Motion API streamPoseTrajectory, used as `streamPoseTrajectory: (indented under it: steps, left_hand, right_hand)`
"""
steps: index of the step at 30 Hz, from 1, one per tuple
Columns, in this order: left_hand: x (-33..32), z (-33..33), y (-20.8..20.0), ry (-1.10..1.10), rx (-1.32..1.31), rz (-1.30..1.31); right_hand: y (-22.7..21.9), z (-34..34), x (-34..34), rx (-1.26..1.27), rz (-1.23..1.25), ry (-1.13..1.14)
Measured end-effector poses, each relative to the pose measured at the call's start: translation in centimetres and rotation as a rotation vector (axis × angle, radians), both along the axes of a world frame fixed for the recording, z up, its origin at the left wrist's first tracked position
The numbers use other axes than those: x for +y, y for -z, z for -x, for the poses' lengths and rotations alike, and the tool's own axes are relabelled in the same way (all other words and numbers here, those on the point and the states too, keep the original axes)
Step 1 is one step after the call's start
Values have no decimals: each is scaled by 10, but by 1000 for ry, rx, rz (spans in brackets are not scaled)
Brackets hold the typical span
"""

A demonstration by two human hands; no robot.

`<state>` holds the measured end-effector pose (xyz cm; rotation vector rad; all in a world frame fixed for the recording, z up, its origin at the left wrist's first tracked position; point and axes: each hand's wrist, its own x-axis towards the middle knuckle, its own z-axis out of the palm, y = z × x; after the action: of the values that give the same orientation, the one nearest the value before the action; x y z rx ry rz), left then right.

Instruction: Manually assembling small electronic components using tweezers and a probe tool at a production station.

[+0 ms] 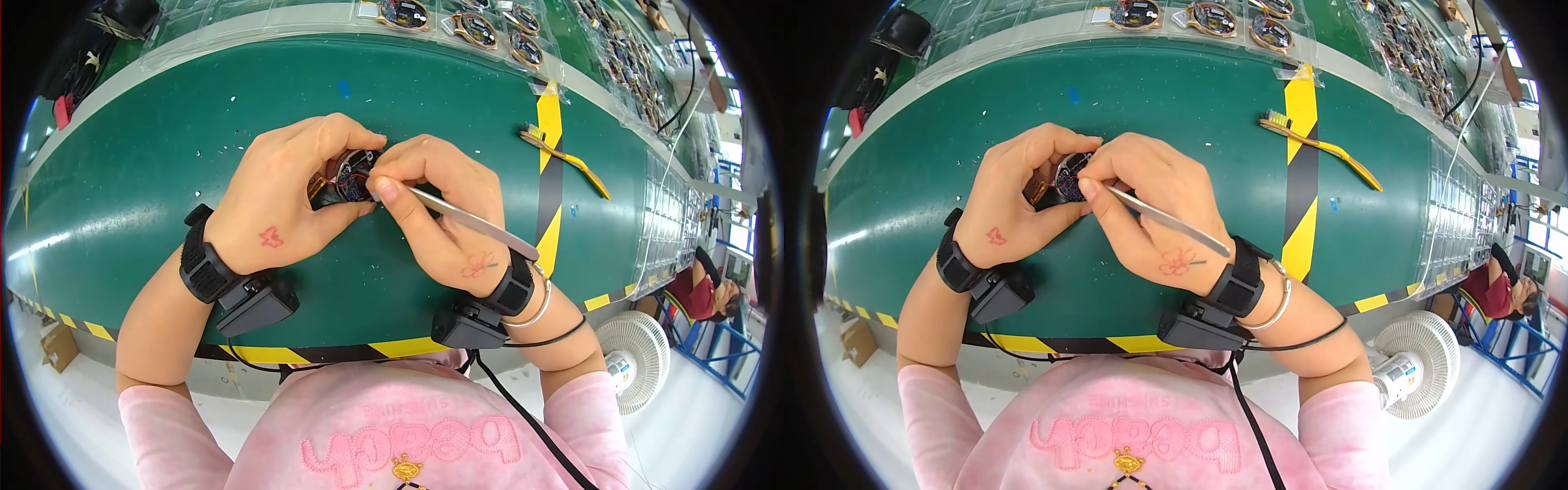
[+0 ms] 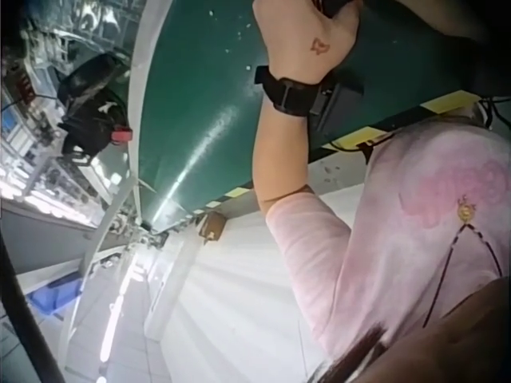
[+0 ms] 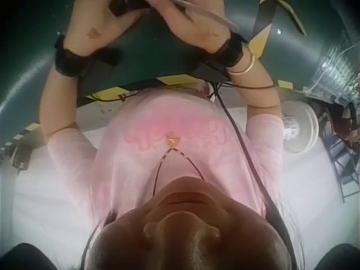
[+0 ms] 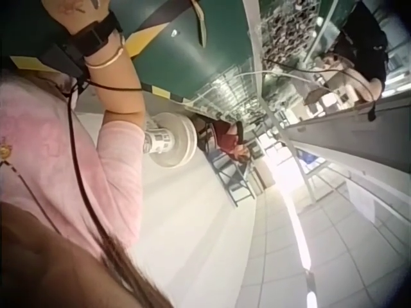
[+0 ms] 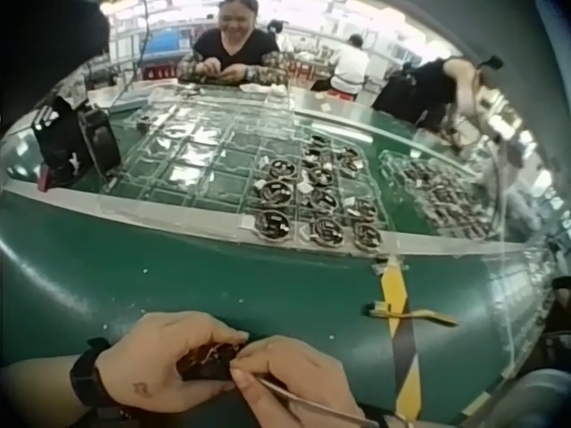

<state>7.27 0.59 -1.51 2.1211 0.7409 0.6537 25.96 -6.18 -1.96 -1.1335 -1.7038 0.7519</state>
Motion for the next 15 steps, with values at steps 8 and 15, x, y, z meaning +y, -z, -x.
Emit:
streamPoseTrajectory:
  steps: [8,15]
  left_hand:
    - [1,-1,1,2,-10,17]
    - [0,-1,2,4,-23,12]
  right_hand:
    - [6,3,0,-55,-124,36]
    - [4,1,-2,-80,-77,39]
